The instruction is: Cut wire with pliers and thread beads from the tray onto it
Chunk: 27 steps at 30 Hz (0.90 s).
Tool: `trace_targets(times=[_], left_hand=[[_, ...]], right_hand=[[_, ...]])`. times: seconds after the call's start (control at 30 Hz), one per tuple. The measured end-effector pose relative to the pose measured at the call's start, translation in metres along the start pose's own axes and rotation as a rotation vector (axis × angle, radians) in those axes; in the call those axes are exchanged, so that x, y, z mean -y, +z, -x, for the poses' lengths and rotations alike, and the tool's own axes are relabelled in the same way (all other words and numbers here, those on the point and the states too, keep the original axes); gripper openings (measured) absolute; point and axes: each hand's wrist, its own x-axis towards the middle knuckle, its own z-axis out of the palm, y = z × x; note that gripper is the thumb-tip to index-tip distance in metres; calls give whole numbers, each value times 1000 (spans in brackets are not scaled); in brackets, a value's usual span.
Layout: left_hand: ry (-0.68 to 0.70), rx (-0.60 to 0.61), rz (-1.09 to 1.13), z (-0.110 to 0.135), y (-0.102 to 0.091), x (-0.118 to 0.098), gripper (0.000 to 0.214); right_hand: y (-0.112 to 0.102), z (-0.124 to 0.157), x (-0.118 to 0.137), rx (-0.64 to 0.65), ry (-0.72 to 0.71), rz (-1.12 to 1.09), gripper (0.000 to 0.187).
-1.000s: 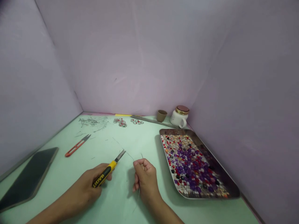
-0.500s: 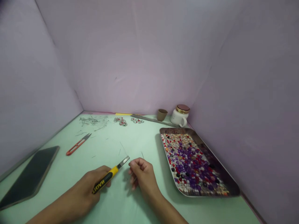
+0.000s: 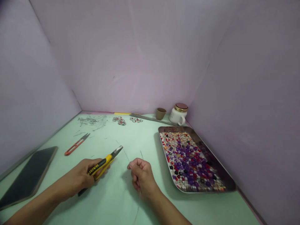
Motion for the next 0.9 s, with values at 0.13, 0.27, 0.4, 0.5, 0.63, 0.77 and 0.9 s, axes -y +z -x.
trace_targets(times=[0.13, 0.27, 0.4, 0.5, 0.63, 0.77, 0.9], left_hand=[[23, 1, -59, 1, 0, -2, 18], [92, 8, -154, 4, 5, 0, 18], [95, 40, -214, 8, 18, 4, 21], [72, 60, -194, 9, 24, 4, 24], [66, 13, -128, 6, 18, 1, 22], [26, -11, -107, 6, 11, -3, 20], [28, 25, -133, 7, 16, -1, 23]], right_hand=[[-5, -1, 1, 47, 29, 33, 29], [-10, -3, 7, 157, 18, 88, 32], [-9, -4, 8, 121, -7, 133, 32], [-9, -6, 5, 19, -1, 148, 29], [-12, -7, 4, -42, 34, 81, 24], [-13, -7, 5, -77, 24, 68, 21], [-11, -7, 4, -88, 14, 92, 23]])
